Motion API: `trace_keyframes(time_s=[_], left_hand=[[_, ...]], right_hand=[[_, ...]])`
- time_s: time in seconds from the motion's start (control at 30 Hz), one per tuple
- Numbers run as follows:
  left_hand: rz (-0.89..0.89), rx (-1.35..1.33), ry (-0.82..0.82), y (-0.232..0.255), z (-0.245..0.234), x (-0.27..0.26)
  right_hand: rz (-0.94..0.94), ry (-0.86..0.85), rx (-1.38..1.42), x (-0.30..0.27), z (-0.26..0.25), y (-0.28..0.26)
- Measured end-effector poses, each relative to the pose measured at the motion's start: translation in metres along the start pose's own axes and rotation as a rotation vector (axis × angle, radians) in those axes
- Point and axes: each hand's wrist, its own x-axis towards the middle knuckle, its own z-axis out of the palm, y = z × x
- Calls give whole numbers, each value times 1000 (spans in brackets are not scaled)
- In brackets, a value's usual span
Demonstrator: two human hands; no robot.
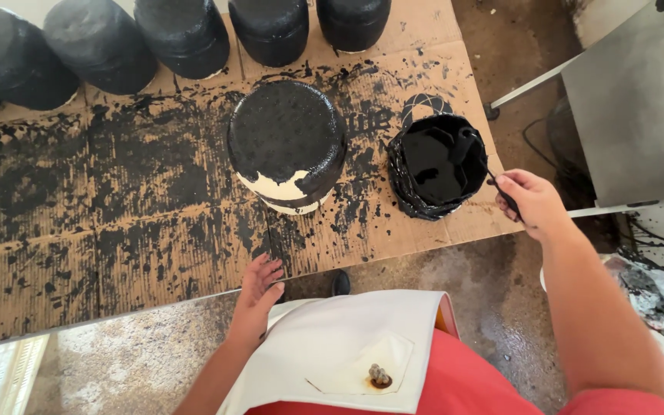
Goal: Waxing cheese wheels by hand using a brush and black wax
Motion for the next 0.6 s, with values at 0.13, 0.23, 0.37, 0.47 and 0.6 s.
trace_keyframes(time_s=[0.13,0.23,0.37,0.47,0.6], left_hand=[[24,-36,-5,-11,0,0],[40,-28,-1,-7,2,2],[33,-33,2,-13,5,-5],[20,-31,-14,-12,4,0],[34,-52,-57,-19,-6,1]], right_hand=[[-21,8,-31,-2,6,12],[-62,12,-44,0,12,13],[-26,39,-129,-11,21,4],[-62,71,-74,-11,24,3],[-158,-87,212,-42,33,-15]])
